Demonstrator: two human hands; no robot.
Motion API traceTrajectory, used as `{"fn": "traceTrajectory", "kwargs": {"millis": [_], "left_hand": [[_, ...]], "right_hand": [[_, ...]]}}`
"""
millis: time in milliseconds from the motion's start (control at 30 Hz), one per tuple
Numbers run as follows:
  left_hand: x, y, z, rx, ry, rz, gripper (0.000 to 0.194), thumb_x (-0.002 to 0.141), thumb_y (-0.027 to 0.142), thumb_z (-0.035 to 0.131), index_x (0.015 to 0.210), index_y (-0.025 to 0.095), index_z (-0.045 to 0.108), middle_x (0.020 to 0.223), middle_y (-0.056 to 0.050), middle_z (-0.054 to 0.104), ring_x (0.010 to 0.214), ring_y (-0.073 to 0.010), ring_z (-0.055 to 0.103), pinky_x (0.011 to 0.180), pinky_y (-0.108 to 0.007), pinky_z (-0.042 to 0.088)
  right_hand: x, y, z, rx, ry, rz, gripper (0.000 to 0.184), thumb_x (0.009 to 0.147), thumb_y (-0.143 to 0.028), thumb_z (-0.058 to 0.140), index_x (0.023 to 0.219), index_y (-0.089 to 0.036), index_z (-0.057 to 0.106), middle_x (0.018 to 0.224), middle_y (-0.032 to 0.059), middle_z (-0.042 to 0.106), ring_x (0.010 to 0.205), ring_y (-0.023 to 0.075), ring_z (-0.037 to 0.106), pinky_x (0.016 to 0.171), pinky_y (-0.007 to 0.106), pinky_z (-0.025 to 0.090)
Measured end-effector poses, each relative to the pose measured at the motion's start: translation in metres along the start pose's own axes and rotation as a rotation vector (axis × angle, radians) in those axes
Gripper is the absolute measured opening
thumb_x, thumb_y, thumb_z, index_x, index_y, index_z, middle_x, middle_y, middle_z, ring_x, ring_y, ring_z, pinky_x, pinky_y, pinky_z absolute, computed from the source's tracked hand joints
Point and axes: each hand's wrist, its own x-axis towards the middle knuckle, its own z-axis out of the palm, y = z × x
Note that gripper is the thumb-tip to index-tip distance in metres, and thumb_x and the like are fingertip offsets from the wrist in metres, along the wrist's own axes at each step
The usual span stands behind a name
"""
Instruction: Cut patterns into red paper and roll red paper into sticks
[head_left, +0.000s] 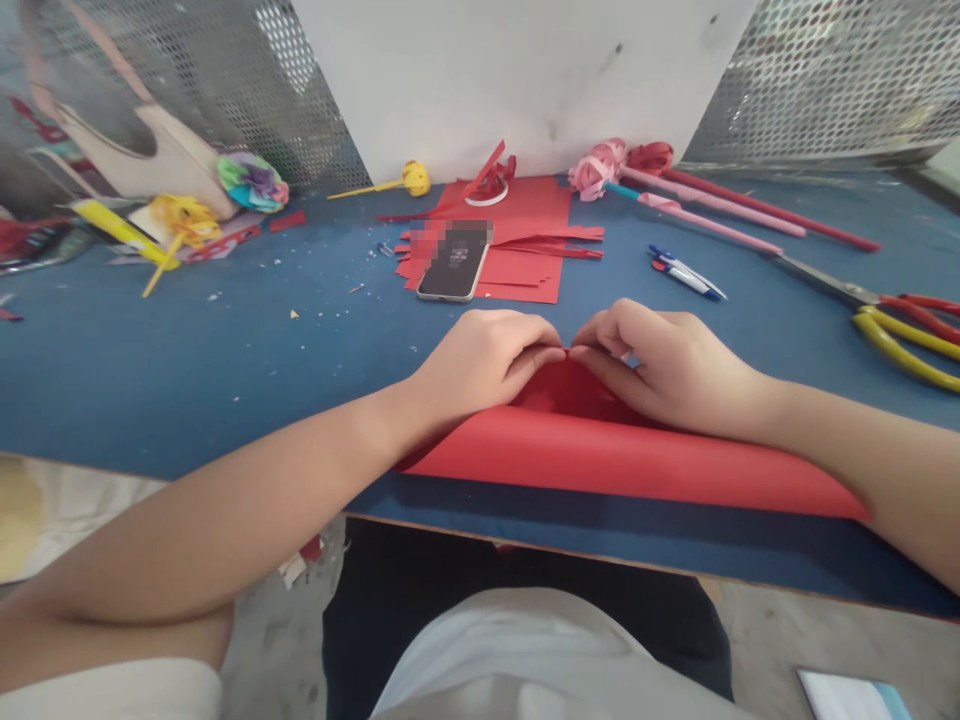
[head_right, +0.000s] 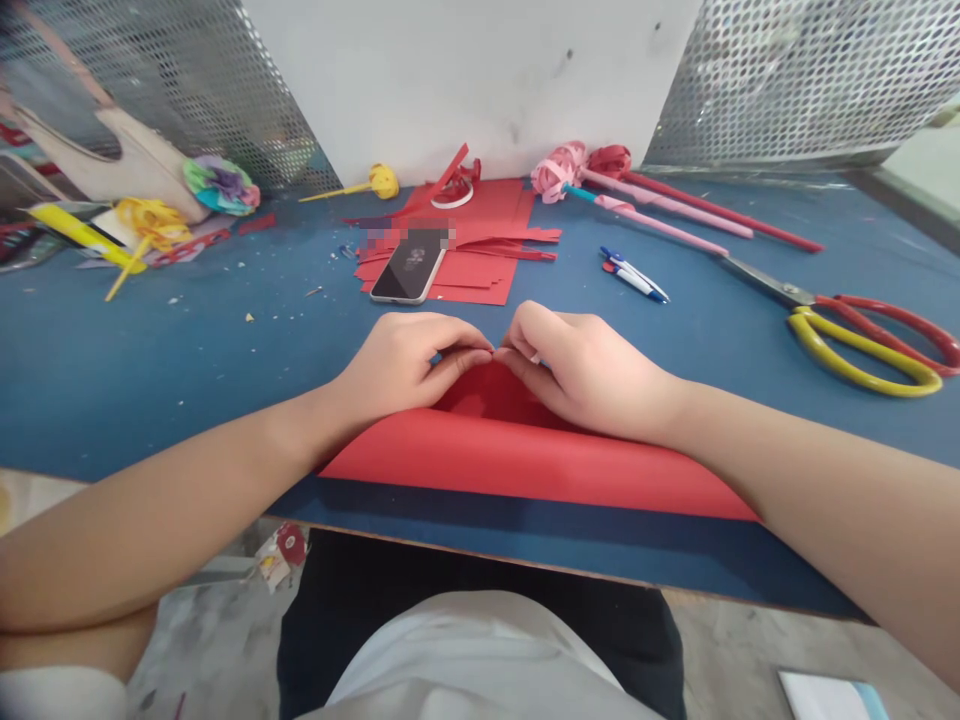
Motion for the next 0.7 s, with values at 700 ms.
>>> {"fn": "traceTrajectory", "kwargs": {"millis": [700], "left_hand": [[-0.0005,0.0026,0.0033,-0.045,0.051,0.018,0.019,0.104,0.022,0.061,0.103,0.013,0.077,0.095,-0.008,0.072,0.088,-0.0163,0.069,0.085,-0.028,0.056]], "right_hand": [[-0.0005,-0.0009,-0.0001,0.006,0.025,-0.066,0.027,0.107,-0.032,0.055,0.088,-0.028,0.035,0.098,0.0047,0.077,0.076,0.0209,0.069,0.065,0.032,0.048]]}}
